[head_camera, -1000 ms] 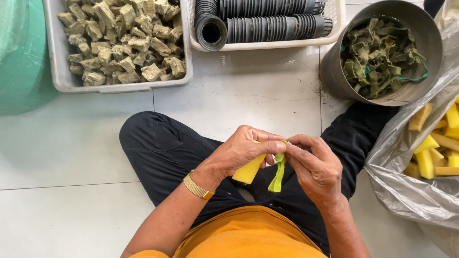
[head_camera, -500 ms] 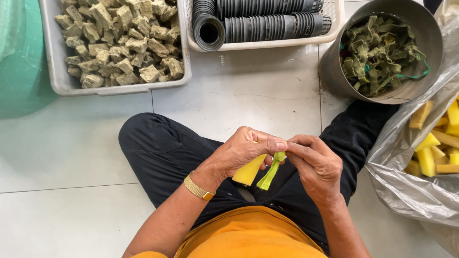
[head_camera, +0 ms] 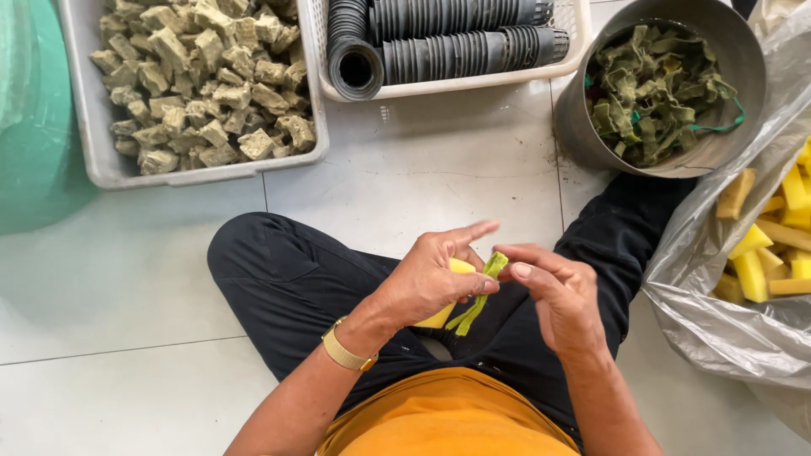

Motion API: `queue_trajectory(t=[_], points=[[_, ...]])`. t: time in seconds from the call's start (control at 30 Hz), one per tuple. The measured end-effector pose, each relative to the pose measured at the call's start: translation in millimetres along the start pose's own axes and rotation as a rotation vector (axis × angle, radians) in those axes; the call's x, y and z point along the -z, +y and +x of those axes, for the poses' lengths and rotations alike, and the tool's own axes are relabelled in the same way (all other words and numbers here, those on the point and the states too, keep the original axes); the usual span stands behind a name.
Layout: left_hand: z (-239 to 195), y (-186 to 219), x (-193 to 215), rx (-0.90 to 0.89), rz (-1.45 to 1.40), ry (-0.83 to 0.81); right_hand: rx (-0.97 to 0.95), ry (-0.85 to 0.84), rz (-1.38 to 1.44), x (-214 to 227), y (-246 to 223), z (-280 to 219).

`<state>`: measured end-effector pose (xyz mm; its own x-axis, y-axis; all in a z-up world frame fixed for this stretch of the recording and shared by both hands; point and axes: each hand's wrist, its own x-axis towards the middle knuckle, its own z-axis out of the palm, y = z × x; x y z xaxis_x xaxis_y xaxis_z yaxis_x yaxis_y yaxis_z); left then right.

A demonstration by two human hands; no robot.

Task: The person sits on the floor and assembles hydroponic units by wrapping a green plant cutting with a yellow sponge and a grey cube. They then insert the wrapped cutting into a black plastic net cup and place the finished unit into a green bucket.

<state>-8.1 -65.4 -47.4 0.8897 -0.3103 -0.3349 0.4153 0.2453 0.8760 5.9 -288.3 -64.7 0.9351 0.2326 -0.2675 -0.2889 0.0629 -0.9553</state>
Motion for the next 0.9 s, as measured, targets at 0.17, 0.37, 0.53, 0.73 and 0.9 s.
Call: queue_trajectory(t=[0.17, 0.37, 0.53, 0.73, 0.9], points=[[-2, -6, 0, -0.194, 0.007, -0.07, -0.2, -0.178, 0.436, -8, -3, -5], [-6, 13, 2, 0.039, -0.193, -0.154, -0.192, -0.036, 0.456, -7, 2, -6], [-2, 2, 0, 0.025, -0.164, -0.122, -0.066, 0.015, 0.315, -7, 9, -6], [-5, -2, -10, -0.143, 0.026, -0.111, 0.015, 0.029, 0.199, -12, 8, -6], [-12, 25, -25, -0.311, 0.629, 0.014, 0.071, 0.082, 0.088, -23, 1, -11]])
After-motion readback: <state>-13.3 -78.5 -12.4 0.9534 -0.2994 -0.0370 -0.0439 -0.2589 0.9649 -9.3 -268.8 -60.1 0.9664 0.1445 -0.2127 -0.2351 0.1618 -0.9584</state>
